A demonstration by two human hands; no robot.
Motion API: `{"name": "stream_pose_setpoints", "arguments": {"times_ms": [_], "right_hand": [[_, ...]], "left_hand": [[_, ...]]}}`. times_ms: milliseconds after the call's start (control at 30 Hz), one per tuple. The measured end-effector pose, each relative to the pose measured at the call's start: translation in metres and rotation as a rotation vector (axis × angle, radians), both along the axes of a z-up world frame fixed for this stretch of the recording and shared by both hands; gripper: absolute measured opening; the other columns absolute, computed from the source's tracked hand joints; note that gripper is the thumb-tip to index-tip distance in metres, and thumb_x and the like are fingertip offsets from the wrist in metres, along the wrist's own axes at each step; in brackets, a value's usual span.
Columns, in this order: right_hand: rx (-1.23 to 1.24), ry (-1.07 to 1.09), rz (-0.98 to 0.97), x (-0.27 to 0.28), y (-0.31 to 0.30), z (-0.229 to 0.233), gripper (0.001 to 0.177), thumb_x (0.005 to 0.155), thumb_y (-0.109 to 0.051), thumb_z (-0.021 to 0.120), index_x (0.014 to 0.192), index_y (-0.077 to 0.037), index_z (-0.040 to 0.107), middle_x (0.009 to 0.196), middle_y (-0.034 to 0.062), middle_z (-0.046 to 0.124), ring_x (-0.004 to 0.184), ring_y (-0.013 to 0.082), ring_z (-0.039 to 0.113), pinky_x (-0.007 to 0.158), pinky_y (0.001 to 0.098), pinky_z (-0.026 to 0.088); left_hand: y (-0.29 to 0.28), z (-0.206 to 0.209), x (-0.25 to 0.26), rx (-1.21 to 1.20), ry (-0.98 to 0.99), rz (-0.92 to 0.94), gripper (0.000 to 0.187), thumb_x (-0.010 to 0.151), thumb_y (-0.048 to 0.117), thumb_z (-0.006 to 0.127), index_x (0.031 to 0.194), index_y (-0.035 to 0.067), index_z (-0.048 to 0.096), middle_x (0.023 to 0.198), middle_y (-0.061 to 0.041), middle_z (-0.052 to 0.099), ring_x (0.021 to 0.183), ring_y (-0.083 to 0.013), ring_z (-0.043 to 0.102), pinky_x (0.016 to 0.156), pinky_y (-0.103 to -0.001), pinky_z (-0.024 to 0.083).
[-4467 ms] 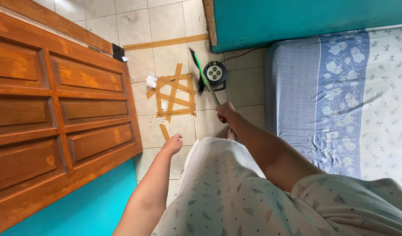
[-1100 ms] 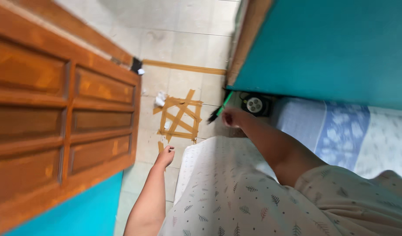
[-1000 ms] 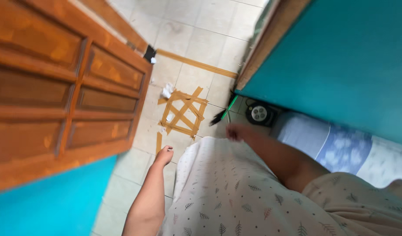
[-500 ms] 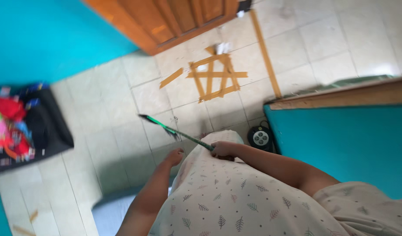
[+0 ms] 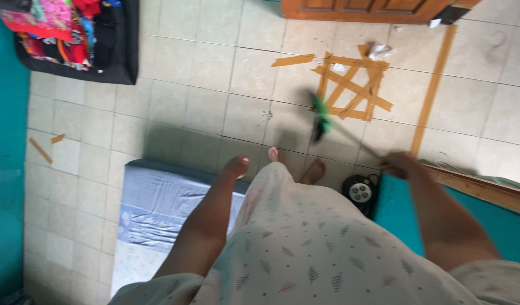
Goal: The person sweeps a tiled floor in a bedroom using a green broom. They move around furniture, including a bed and a small shelf, to clean the floor area.
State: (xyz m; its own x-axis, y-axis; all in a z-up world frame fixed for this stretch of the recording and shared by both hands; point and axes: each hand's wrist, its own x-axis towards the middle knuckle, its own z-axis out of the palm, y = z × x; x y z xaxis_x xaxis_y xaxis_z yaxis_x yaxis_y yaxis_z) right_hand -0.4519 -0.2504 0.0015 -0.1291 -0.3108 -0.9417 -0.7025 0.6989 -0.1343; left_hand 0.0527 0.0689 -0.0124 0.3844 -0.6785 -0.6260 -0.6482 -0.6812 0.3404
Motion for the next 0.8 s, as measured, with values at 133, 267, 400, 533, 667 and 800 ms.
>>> {"name": "stream_pose_setpoints", "arguments": {"times_ms": [133,267,400,533,667,800], "right_hand": [[-0.073,0.258,-0.071,-0.025,-0.054,0.032,0.023,0.100,-0.014,0.063,0.084,0.001,0.057,0.060,0.0091,0.053,0.042,0.0152,0.043,0.037,0.0352,0.034],[-0.342,0.412,-0.177,0.017,-0.037,0.053,0.021,0.097,-0.010,0.065,0.091,0.009,0.059,0.064,0.0132,0.064,0.046,0.0148,0.059,0.041,0.0295,0.048],[-0.401,-0.029,-0.567,0.080,0.014,0.084,0.009,0.099,-0.006,0.055,0.102,0.000,0.061,0.072,0.0130,0.061,0.047,0.0165,0.054,0.040,0.0321,0.041],[-0.151,-0.002,-0.371,0.173,0.082,0.105,0.022,0.101,-0.021,0.057,0.094,-0.002,0.066,0.073,0.0127,0.062,0.050,0.0140,0.053,0.041,0.0267,0.044],[0.183,-0.448,-0.463,0.301,0.121,0.067,0.019,0.096,-0.015,0.060,0.085,-0.002,0.066,0.071,0.0138,0.070,0.045,0.0126,0.047,0.041,0.0260,0.040],[0.447,-0.629,-0.367,0.439,0.118,-0.004,0.026,0.098,-0.014,0.053,0.079,-0.001,0.065,0.062,0.0046,0.057,0.042,0.0114,0.047,0.036,0.0258,0.038]], "left_hand": [[-0.006,-0.004,0.008,0.018,0.035,-0.050,0.032,0.094,0.025,0.050,0.115,0.016,0.072,0.116,-0.019,0.072,0.111,-0.0399,0.068,0.097,-0.047,0.053],[-0.017,-0.007,0.037,0.142,0.085,-0.102,0.033,0.095,0.026,0.050,0.118,0.018,0.072,0.123,-0.018,0.070,0.117,-0.0387,0.065,0.102,-0.046,0.050],[-0.052,-0.004,0.094,0.220,0.082,-0.159,0.034,0.096,0.027,0.049,0.122,0.018,0.070,0.127,-0.016,0.068,0.121,-0.0374,0.063,0.104,-0.046,0.049],[-0.095,-0.003,0.158,0.200,0.160,-0.139,0.039,0.090,0.023,0.053,0.126,0.019,0.065,0.128,-0.012,0.066,0.122,-0.0356,0.061,0.101,-0.047,0.048],[-0.129,-0.006,0.210,0.081,0.289,0.027,0.038,0.092,0.025,0.055,0.126,0.013,0.067,0.112,-0.021,0.074,0.105,-0.0382,0.070,0.090,-0.046,0.056],[-0.150,-0.010,0.244,0.091,0.160,-0.089,0.039,0.092,0.028,0.054,0.127,0.017,0.066,0.107,-0.013,0.074,0.095,-0.0295,0.070,0.083,-0.041,0.056]]}}
